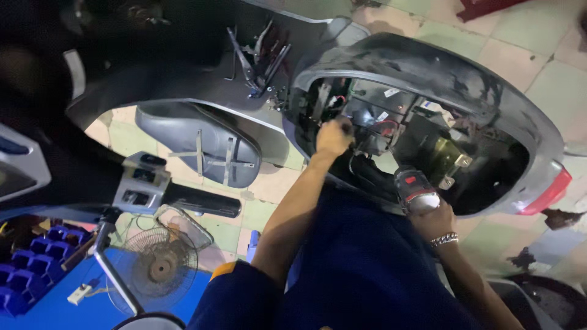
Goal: The person works on the rear section of a scooter with the seat removed, using a power drill to remove and install screws on the battery and surrounding components. They also handle wires and other internal parts within the scooter's body.
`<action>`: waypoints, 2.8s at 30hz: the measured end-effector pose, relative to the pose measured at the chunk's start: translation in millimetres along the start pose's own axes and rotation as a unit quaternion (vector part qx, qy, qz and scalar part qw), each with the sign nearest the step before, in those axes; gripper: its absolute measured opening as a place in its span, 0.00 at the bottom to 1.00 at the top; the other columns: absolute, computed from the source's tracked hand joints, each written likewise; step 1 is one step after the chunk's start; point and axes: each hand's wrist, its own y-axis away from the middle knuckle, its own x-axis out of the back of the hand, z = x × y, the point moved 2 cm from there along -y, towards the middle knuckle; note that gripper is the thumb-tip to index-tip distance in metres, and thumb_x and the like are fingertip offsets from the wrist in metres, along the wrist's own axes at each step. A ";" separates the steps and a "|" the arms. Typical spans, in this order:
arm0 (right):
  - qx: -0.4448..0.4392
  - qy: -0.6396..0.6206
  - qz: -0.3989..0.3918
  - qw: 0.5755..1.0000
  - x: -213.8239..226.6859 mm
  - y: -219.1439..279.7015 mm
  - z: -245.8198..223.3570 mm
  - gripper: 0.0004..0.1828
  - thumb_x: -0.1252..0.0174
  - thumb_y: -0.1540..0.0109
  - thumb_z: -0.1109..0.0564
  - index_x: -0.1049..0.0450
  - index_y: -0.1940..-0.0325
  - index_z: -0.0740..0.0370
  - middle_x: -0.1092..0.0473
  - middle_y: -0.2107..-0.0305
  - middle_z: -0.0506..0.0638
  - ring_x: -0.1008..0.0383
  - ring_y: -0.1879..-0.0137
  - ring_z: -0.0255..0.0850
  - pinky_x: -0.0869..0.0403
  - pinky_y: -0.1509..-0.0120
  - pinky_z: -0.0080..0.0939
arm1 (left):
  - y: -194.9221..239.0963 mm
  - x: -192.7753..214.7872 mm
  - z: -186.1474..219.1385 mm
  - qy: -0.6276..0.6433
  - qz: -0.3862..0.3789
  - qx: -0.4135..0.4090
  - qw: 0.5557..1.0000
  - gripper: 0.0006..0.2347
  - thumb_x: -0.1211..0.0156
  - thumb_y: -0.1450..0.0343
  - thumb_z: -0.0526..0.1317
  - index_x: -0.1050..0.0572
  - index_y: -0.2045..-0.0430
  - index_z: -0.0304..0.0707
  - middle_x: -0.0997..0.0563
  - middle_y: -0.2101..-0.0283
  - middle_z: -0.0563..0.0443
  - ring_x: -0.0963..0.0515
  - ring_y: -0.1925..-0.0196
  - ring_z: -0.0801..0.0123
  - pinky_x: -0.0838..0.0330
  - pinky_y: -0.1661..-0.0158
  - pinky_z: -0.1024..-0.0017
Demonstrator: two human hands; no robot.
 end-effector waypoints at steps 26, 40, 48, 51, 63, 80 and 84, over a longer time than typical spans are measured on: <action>-0.372 -0.723 -0.049 0.580 17.8 -5.3 -131.6 0.10 0.33 0.43 0.59 0.21 0.60 0.68 0.22 0.71 0.53 0.23 0.68 0.42 0.25 0.63 0.40 | -109.4 -196.3 -14.2 -0.329 -0.322 -0.489 0.741 0.06 0.40 0.37 0.37 0.16 0.78 0.39 0.16 0.67 0.41 0.16 0.57 0.49 0.23 0.54 0.55; -0.413 -0.727 0.090 0.541 -19.0 -32.2 -159.7 0.16 0.30 0.50 0.65 0.21 0.58 0.66 0.22 0.64 0.49 0.24 0.62 0.41 0.26 0.56 0.41 | -146.9 -219.4 6.0 -0.352 -0.333 -0.407 0.774 0.15 0.38 0.35 0.42 0.21 0.61 0.28 0.18 0.59 0.31 0.18 0.56 0.41 0.23 0.58 0.51; -0.413 -0.765 0.076 0.488 -24.2 -45.4 -165.3 0.10 0.34 0.50 0.68 0.20 0.65 0.66 0.22 0.68 0.50 0.23 0.64 0.42 0.26 0.56 0.40 | -146.6 -200.1 21.5 -0.309 -0.291 -0.364 0.829 0.14 0.37 0.35 0.43 0.19 0.60 0.37 0.19 0.53 0.32 0.21 0.49 0.38 0.26 0.53 0.50; -0.437 -0.771 0.061 0.459 -13.8 -46.0 -163.7 0.10 0.33 0.50 0.68 0.21 0.64 0.65 0.23 0.68 0.50 0.23 0.64 0.43 0.25 0.58 0.42 | -145.9 -203.4 16.6 -0.339 -0.308 -0.374 0.807 0.11 0.41 0.31 0.39 0.19 0.58 0.37 0.18 0.53 0.36 0.20 0.47 0.44 0.26 0.47 0.53; -0.479 -0.765 0.003 0.431 -0.3 -43.1 -162.1 0.09 0.35 0.48 0.65 0.18 0.64 0.66 0.22 0.69 0.53 0.24 0.68 0.45 0.25 0.63 0.44 | -141.3 -195.8 30.3 -0.327 -0.296 -0.398 0.805 0.14 0.38 0.30 0.44 0.20 0.58 0.32 0.18 0.53 0.33 0.20 0.48 0.44 0.27 0.47 0.54; -0.455 -0.799 0.020 0.393 -12.1 -48.5 -157.8 0.09 0.35 0.48 0.68 0.25 0.65 0.65 0.25 0.76 0.54 0.24 0.74 0.47 0.24 0.69 0.45 | -132.3 -177.8 37.7 -0.247 -0.226 -0.443 0.831 0.12 0.37 0.37 0.40 0.18 0.65 0.33 0.18 0.57 0.30 0.21 0.52 0.38 0.26 0.54 0.50; -0.451 -0.829 -0.012 0.330 -6.1 -62.6 -155.1 0.07 0.36 0.48 0.65 0.24 0.67 0.68 0.24 0.76 0.56 0.23 0.73 0.50 0.22 0.68 0.46 | -131.1 -178.6 41.3 -0.276 -0.282 -0.387 0.833 0.10 0.38 0.37 0.38 0.17 0.67 0.35 0.18 0.59 0.32 0.19 0.54 0.40 0.25 0.55 0.50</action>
